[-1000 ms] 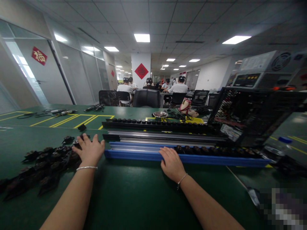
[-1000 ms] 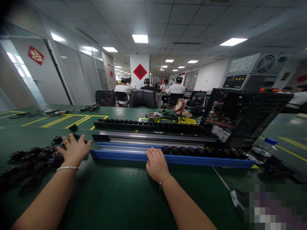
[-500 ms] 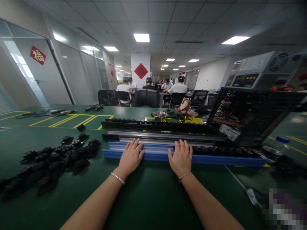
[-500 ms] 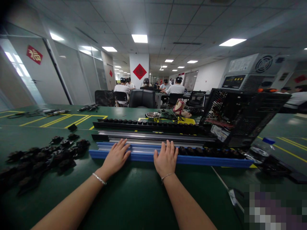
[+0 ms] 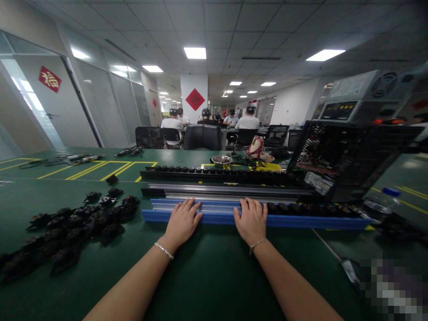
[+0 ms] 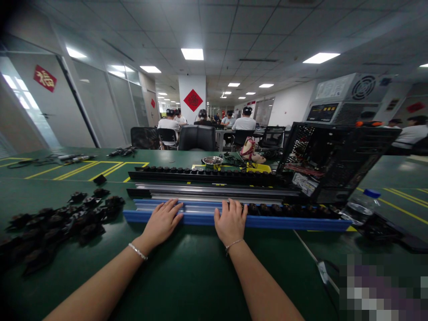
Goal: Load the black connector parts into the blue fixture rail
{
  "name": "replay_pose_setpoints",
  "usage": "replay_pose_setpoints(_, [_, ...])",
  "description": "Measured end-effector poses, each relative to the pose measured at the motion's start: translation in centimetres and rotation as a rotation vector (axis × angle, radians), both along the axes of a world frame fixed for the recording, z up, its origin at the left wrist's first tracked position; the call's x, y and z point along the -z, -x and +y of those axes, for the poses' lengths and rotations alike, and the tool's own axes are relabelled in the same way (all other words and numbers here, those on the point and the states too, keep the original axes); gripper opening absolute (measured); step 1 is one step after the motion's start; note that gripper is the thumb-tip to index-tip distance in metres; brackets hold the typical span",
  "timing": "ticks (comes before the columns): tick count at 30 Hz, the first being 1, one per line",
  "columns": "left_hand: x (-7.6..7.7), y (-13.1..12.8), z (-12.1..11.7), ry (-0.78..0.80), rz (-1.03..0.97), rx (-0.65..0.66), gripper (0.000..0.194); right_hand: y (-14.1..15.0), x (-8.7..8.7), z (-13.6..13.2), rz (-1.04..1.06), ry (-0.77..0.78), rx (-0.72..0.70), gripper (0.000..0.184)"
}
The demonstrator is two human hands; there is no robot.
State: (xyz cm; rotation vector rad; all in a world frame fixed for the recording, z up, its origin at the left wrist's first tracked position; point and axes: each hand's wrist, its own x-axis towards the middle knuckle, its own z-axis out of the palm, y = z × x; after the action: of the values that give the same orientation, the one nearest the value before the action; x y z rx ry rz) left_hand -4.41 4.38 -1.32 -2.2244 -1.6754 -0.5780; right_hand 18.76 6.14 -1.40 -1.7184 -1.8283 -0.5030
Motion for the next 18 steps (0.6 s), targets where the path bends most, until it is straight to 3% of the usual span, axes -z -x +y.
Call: replay_pose_setpoints(18, [-0.07,-0.04,-0.01,0.010,-0.005,0.007,0.041,0.31,0.24,-0.13,-0.004,0.012,-0.088,0.031])
